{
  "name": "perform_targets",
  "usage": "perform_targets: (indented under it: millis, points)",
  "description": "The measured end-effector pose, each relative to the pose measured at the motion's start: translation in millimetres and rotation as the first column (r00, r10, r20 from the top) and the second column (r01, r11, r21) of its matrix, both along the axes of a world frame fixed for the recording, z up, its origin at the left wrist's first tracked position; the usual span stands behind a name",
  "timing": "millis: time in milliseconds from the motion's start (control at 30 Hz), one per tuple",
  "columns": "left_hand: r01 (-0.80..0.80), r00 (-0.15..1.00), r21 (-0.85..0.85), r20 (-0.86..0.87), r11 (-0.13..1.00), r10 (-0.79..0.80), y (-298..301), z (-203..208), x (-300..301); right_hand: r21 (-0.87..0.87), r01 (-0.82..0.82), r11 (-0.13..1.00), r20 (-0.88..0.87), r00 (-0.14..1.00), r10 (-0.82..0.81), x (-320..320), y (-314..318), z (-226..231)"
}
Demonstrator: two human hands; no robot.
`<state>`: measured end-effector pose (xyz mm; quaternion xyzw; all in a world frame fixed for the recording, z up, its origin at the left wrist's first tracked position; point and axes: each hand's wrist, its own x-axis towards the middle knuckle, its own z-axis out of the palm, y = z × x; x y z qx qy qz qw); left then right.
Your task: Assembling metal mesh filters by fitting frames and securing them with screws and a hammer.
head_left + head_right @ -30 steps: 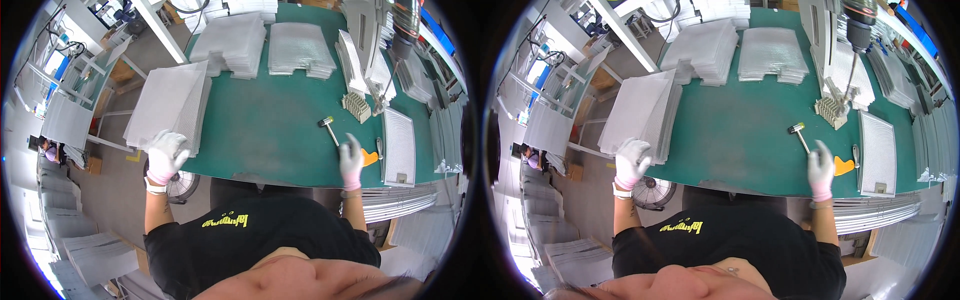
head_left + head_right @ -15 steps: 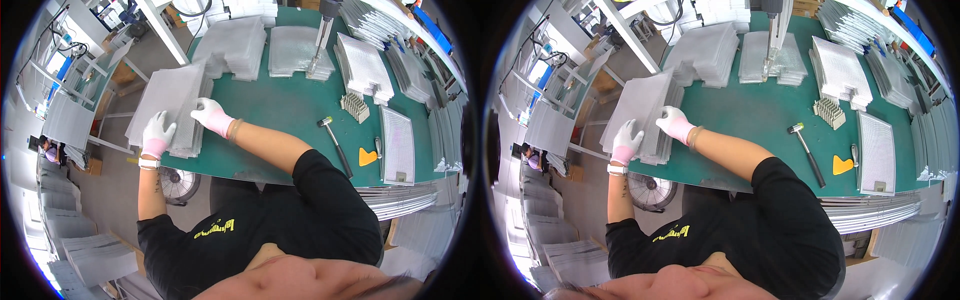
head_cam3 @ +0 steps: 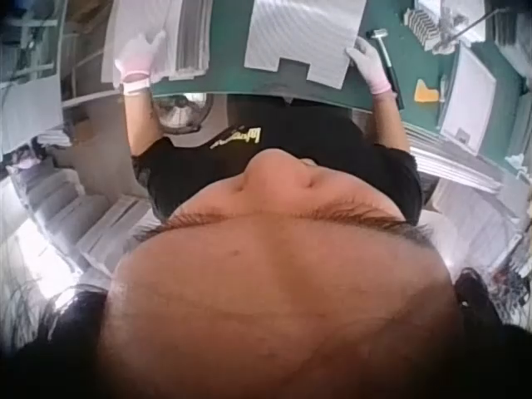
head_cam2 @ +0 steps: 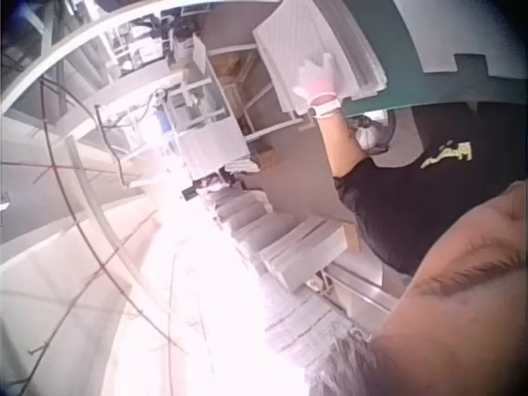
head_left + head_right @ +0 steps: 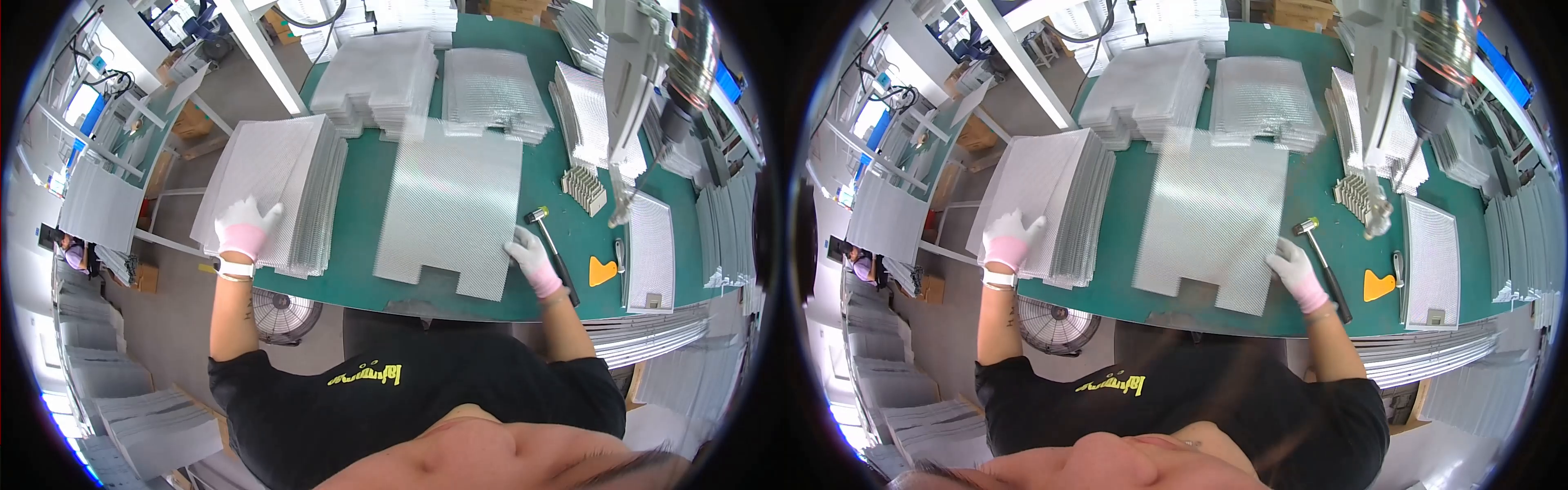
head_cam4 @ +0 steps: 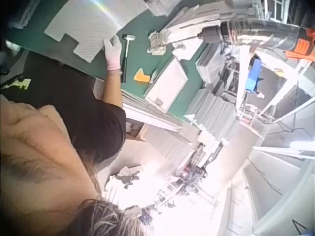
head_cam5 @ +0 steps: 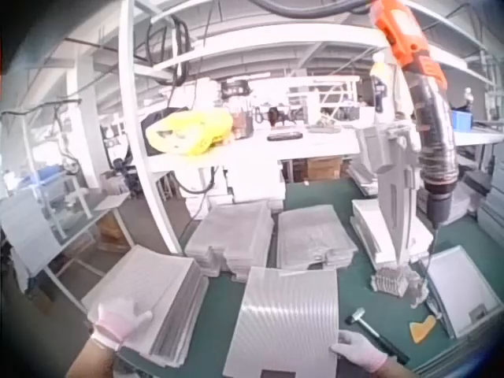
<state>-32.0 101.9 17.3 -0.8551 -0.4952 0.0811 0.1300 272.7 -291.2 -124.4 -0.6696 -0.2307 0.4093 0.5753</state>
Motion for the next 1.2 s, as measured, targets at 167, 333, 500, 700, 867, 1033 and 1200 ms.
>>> perform_targets:
  millis: [167,333,500,700,867,1033,1200]
  points:
    - [0.394,0.882,0.095,0.239,0.914,-0.405,18,25,108,-0.452,0.145,0.880,0.580,0.797,0.166,2,-10,1]
    - [0.287,0.949,-0.009,0.136,0.958,-0.283,98,-7,233,-0.263,0.367,0.892,0.937,0.319,0.145,-7,7,-26]
    - [0.186,0.963,-0.219,0.232,0.958,-0.134,155,-31,265,-0.200,0.304,0.932,0.954,0.277,0.115,-7,8,-28]
    - [0.201,0.979,-0.409,0.083,0.890,-0.183,190,-4,268,-0.198,0.287,0.937,0.954,0.276,0.117,-8,15,-22]
    - [0.091,0.984,-0.209,0.171,0.974,-0.056,139,39,294,-0.221,0.333,0.917,0.954,0.267,0.134,-7,8,-24]
    - [0.306,0.913,-0.058,0.302,0.950,-0.275,120,55,301,-0.212,0.348,0.913,0.953,0.279,0.115,-7,7,-25]
    - [0.588,0.220,-0.504,0.852,0.633,0.475,200,8,304,-0.190,0.355,0.915,0.962,0.252,0.103,-8,8,-25]
